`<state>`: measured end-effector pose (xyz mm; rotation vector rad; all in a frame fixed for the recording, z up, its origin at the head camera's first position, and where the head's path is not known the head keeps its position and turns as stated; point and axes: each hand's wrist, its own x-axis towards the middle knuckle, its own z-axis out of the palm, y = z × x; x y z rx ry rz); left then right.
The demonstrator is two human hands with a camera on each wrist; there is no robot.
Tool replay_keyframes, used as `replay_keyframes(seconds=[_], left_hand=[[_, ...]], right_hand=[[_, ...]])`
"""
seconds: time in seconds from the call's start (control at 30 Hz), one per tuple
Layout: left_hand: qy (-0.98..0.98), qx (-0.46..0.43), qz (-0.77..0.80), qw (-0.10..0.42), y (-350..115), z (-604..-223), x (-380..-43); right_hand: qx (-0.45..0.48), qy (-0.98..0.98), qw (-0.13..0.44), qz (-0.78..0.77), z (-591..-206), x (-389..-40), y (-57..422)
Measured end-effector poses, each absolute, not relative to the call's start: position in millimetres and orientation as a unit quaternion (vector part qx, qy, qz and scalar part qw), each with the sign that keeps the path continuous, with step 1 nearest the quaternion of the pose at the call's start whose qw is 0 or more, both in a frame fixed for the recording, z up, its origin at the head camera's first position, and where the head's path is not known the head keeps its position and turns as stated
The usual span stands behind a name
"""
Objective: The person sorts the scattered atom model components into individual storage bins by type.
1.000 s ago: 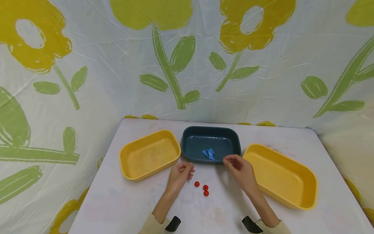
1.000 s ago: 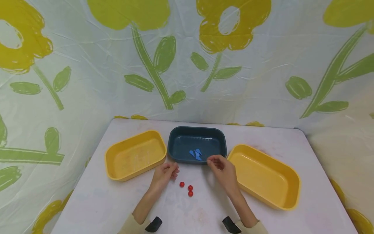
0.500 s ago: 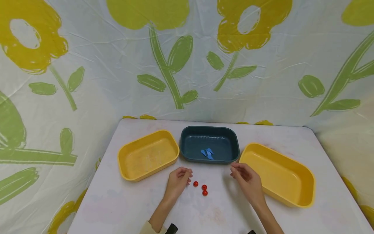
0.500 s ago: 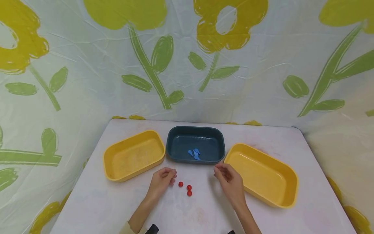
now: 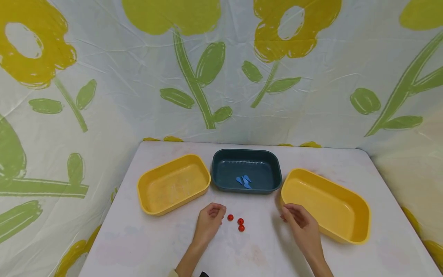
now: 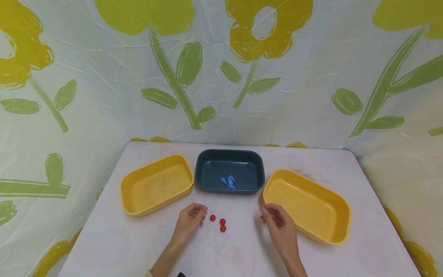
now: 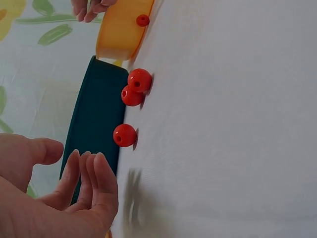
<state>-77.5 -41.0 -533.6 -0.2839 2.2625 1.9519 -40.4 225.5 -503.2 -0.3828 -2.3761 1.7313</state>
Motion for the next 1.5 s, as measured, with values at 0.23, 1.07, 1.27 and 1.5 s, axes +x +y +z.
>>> replay_keyframes(seconds=[0.23, 1.07, 1.27, 1.5], left_hand=[[0.763, -0.098, 0.634, 0.086, -37, -538, -71], [0.8, -0.074, 0.594, 0.033, -24, -541, -65], [0.804, -0.071, 0.589, 0.028, -22, -542, -65], [0.807, -0.069, 0.586, 0.029, -20, -544, -66]], right_hand=[[-0.183, -0.783, 0.078, 0.589, -507, -25, 234], [-0.302, -0.684, 0.09, 0.658, -523, 0, 259], [-0.321, -0.651, 0.064, 0.685, -523, 0, 267], [-0.365, -0.599, 0.036, 0.712, -522, -6, 272]])
